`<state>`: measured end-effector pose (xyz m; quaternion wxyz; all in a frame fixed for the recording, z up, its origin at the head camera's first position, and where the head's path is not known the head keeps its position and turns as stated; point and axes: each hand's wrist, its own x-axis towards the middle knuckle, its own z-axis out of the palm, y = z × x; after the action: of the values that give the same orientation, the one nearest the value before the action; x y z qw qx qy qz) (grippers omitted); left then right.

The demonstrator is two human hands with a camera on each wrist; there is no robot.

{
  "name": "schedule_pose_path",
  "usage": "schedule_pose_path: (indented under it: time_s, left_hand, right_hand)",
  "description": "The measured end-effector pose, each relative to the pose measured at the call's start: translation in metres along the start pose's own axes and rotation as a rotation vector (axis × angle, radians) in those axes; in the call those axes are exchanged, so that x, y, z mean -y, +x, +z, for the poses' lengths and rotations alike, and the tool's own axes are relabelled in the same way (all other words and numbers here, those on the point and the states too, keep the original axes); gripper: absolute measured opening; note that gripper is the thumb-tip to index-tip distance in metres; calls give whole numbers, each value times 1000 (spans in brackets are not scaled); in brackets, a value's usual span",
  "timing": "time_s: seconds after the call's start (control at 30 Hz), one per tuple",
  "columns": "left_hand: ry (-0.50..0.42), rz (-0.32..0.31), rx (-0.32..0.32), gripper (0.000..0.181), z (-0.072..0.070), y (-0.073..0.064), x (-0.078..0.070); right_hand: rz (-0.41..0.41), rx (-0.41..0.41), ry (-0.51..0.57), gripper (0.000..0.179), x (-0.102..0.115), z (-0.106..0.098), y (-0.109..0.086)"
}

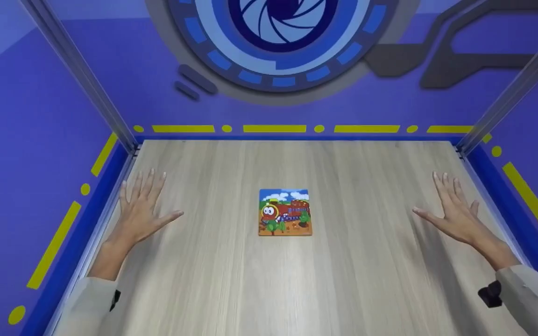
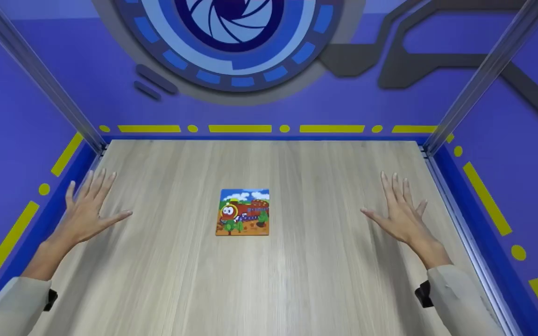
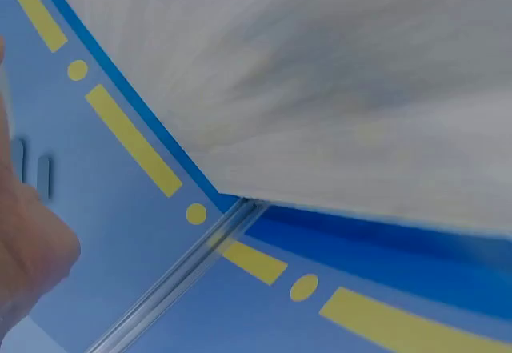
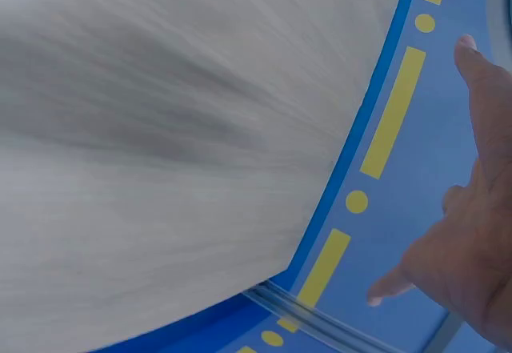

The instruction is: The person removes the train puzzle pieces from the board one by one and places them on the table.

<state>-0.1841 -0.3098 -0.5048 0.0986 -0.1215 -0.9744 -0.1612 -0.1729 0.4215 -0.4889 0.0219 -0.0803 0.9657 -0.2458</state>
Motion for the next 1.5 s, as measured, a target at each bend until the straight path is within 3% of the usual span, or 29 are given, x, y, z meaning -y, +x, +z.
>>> schedule_pose_path:
  time_s: [0.23, 0.4, 0.57, 0.83, 1.2, 1.5]
  left_hand:
    - [-326, -93, -51, 101, -2, -9, -7]
    - [-460, -97, -52, 93, 7, -4, -18]
    - [-493, -104, 2, 79, 22, 3, -29]
    - [-527, -88, 73, 70, 44, 12, -46]
    - [-587, -96, 146, 71, 75, 13, -67]
    - [-633, -92, 177, 69, 100, 12, -84]
  right_hand:
    - [21, 64, 209, 104, 10, 12, 8]
    - [-3, 63, 320, 103, 11, 14, 9]
    - [-2, 67, 320, 95, 11, 23, 13]
    - [-98, -61, 285, 63, 18, 52, 24]
    - [-103, -33, 313, 45, 33, 90, 32]
    - [-179, -10, 371, 37, 51, 120, 45]
